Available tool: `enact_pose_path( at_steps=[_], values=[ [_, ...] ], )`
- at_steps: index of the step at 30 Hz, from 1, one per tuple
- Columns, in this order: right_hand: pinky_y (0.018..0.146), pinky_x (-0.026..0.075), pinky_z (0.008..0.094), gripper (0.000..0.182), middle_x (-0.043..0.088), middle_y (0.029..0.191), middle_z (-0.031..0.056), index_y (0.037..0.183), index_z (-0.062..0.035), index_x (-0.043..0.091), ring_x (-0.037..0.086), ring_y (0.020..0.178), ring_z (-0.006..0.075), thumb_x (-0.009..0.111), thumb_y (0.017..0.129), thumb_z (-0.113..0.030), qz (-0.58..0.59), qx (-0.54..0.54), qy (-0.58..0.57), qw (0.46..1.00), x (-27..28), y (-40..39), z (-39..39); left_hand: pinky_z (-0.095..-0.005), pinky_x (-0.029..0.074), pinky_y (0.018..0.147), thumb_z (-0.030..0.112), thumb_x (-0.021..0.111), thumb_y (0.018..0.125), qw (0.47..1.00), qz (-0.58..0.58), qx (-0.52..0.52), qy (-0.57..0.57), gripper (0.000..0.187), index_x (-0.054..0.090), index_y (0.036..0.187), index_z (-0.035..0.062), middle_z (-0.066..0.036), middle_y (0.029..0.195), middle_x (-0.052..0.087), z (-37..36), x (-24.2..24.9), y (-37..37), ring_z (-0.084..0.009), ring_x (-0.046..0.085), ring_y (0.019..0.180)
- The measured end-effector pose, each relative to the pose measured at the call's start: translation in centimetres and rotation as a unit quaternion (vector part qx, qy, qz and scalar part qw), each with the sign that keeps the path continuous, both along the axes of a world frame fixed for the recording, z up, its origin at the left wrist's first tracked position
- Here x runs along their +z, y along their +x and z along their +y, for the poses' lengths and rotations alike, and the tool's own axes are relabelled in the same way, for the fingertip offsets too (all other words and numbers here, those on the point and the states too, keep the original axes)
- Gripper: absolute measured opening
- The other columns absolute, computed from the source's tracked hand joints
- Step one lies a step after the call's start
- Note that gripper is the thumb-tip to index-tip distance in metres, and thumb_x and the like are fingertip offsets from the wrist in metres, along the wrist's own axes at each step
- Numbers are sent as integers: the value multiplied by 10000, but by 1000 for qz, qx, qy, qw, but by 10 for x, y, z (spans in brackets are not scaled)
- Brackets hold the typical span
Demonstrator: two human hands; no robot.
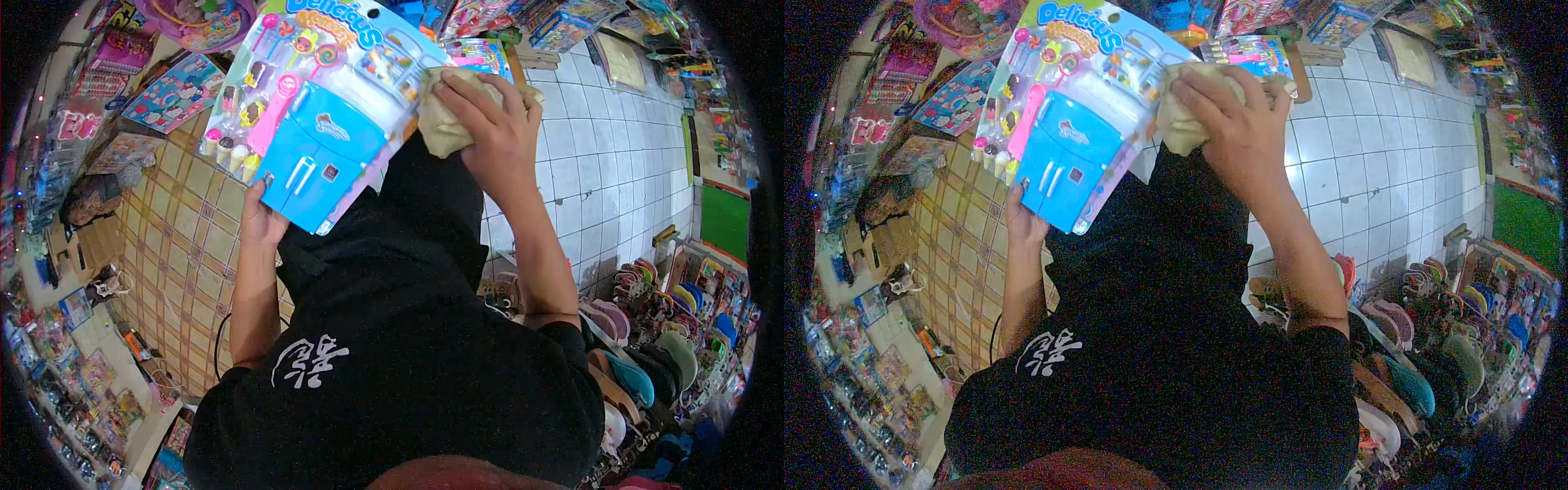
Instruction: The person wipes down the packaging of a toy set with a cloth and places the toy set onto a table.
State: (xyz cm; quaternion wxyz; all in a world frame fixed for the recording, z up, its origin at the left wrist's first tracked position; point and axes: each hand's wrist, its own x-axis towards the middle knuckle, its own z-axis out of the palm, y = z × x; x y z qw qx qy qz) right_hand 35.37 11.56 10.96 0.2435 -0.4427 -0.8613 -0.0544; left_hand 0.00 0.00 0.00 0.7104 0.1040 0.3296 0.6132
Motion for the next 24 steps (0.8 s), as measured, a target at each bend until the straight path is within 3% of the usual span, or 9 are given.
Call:
enact_pose_path(
  at_steps=[9, 13, 14, 18, 21, 22, 24],
  values=[
    [936, 398, 451, 606, 649, 1316, -84, 1234, -243, 680, 560, 1186, 231, 712, 674, -16, 21, 45, -171, 984, -9, -5, -18, -469, 496, 1061, 245, 726, 902, 999, -14, -29, -28, 667, 438, 1417, -66, -182, 1363, 592, -8, -10, -6, -310, 604, 1231],
    [923, 439, 441, 574, 670, 1302, -44, 1213, -196, 689, 584, 1155, 263, 680, 676, 4, 59, -40, -172, 983, -9, -1, -10, -468, 503, 1054, 168, 734, 888, 997, 0, -73, -20, 650, 432, 1424, -40, -170, 1326, 611, -9, -27, -11, -298, 609, 1223],
    [944, 477, 446, 556, 681, 1281, 12, 1213, -158, 687, 597, 1126, 308, 659, 682, 5, 87, -32, -180, 979, -10, -3, -9, -469, 506, 1051, 145, 735, 884, 997, 9, -80, -22, 645, 432, 1425, -33, -167, 1314, 617, -13, -32, -9, -295, 611, 1219],
    [952, 503, 463, 542, 697, 1223, 92, 1223, -137, 682, 611, 1084, 358, 642, 699, -1, 179, -46, -185, 965, -10, -35, -4, -469, 514, 1040, 92, 719, 883, 995, 29, -94, -17, 639, 415, 1433, -21, -164, 1310, 611, -1, -16, -12, -289, 611, 1220],
    [957, 502, 470, 534, 705, 1196, 103, 1230, -130, 682, 619, 1088, 362, 637, 713, -4, 135, -16, -236, 962, -13, -20, -22, -464, 516, 1037, 81, 707, 885, 995, 40, -76, -48, 649, 395, 1444, -24, -165, 1335, 594, -4, -16, 5, -284, 602, 1233],
    [963, 500, 459, 519, 706, 1191, 109, 1229, -125, 684, 623, 1107, 354, 652, 722, -19, 104, -14, -310, 945, -13, -14, -26, -461, 516, 1037, 77, 704, 884, 995, 42, -70, -60, 655, 388, 1448, -23, -163, 1338, 591, -4, -15, 8, -282, 601, 1234],
    [947, 504, 456, 520, 708, 1173, 125, 1234, -133, 686, 625, 1106, 344, 657, 726, -24, 164, -59, -441, 880, 2, -3, -27, -451, 513, 1039, 70, 698, 883, 993, 57, -72, -71, 658, 384, 1454, -18, -158, 1341, 588, -2, -11, 17, -274, 599, 1234]
  ],
)
